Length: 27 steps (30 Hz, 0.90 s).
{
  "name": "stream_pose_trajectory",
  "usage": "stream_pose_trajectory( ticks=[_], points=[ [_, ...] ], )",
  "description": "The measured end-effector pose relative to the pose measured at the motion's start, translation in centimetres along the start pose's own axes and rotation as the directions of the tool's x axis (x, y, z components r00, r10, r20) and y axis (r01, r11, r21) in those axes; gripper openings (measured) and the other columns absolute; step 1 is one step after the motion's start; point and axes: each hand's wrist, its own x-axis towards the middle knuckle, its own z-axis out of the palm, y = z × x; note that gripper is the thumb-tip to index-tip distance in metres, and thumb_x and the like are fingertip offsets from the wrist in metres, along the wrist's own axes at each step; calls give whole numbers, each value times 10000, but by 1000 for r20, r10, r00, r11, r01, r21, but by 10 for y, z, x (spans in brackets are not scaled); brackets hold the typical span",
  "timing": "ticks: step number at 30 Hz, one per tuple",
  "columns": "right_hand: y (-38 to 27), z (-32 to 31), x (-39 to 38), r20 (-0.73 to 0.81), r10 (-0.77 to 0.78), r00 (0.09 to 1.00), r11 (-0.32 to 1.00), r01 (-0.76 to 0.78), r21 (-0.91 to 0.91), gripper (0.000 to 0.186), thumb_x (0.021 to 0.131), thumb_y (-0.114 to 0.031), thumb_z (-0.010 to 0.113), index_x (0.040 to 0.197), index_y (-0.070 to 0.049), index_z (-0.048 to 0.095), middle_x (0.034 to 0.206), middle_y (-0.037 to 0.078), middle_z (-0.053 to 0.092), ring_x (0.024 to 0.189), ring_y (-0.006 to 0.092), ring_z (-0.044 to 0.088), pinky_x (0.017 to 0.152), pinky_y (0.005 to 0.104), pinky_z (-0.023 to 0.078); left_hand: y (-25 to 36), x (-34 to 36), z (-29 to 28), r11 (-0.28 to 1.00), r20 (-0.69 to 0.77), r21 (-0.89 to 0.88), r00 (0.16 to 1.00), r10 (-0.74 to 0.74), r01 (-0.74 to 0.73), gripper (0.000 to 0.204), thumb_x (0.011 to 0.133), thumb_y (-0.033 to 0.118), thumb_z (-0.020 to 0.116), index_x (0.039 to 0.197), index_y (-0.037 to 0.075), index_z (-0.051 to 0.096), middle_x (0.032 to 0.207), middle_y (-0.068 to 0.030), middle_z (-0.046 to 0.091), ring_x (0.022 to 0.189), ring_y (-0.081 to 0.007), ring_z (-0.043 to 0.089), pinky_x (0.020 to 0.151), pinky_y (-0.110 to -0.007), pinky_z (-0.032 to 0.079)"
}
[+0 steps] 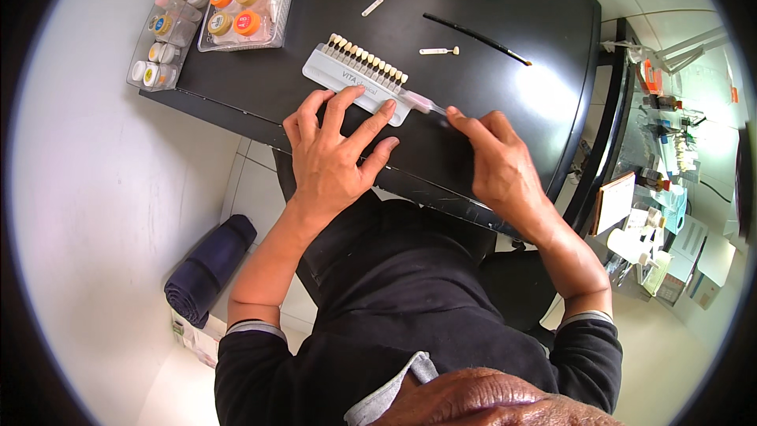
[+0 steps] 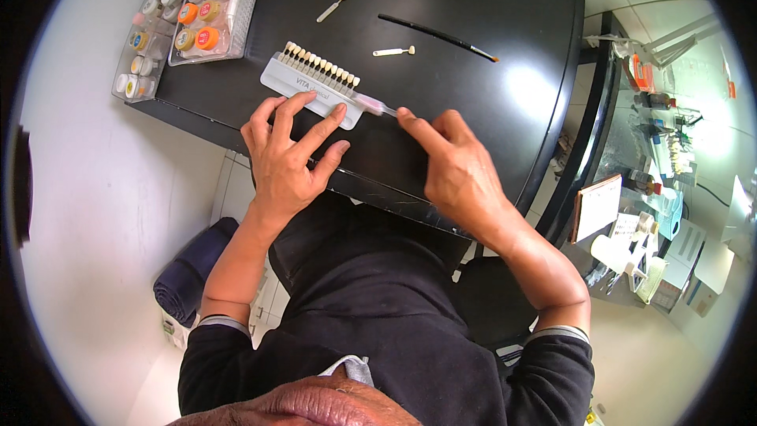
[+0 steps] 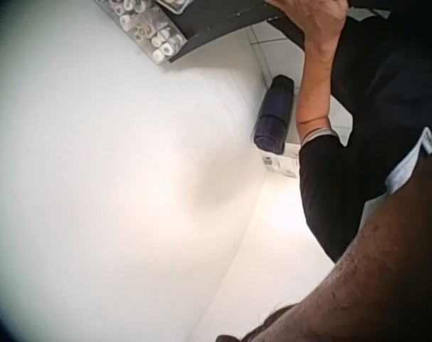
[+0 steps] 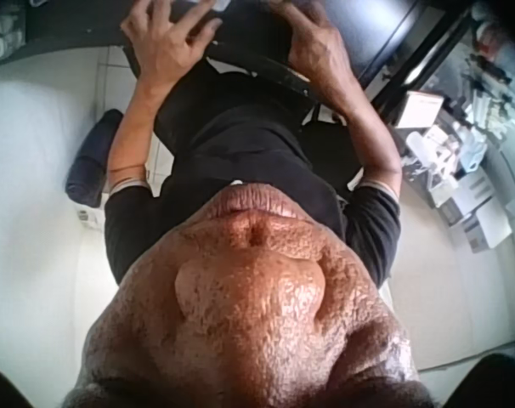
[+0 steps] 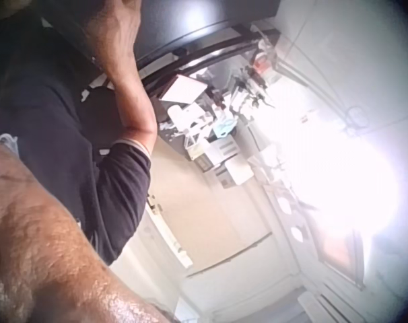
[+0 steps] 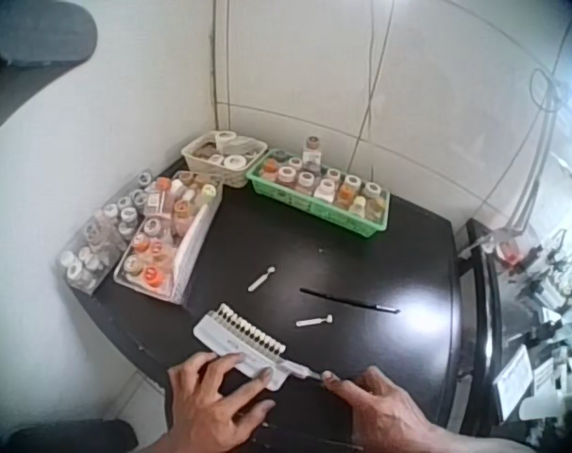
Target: The person applies stain to dental crowns using a fine brush, selecting colors from various jars and checking against a shade guide.
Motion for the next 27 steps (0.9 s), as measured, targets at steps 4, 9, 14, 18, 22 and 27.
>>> stream_pose_trajectory(
  ticks=[4,9,14,18,22,27],
  points=[
    [1,-18,-1,25,81,996,996,-81,-30,641,918,183,586,1477,-114,688,1030,201,587,877,401,662,821,480,569,0,0,-1,1000,-6,-12,1000,4,-4,447,907,413,860,1342,310,831,1467,-10,634,1355,-330,474,1136,-486,343],
    [2,-1,4,-42,27,999,999,-25,47,653,921,179,573,1494,-111,690,1048,192,590,862,373,658,814,460,569,-1,-1,1,1000,-9,-18,1000,11,-11,448,904,403,864,1340,304,832,1469,-15,632,1352,-334,476,1137,-493,346],
    [4,10,2,-44,-40,998,997,43,59,686,917,178,591,1521,-135,679,1052,187,590,868,368,668,810,472,576,-1,-1,2,1000,0,-16,1000,3,-3,445,903,394,866,1337,300,833,1468,-14,629,1350,-333,471,1142,-492,345],
    [3,7,4,-85,-73,994,997,76,26,720,901,193,600,1529,-150,677,1055,187,592,872,360,669,800,466,578,0,0,1,1000,-2,-20,1000,8,-8,445,901,388,867,1336,300,833,1468,-13,629,1349,-334,471,1142,-490,345],
    [7,9,5,-111,-10,994,999,7,-31,720,895,191,601,1521,-153,688,1044,186,595,832,358,655,760,460,570,0,0,1,1000,0,-27,1000,3,-3,453,895,382,870,1339,302,832,1469,-17,629,1349,-327,473,1137,-487,349],
    [7,10,7,-126,-22,992,1000,19,-21,717,884,188,600,1507,-153,700,1042,178,598,823,359,655,762,472,572,-1,-1,1,1000,-15,-23,1000,7,-8,459,891,370,870,1343,303,830,1472,-22,629,1346,-321,478,1120,-482,357]
  ],
)
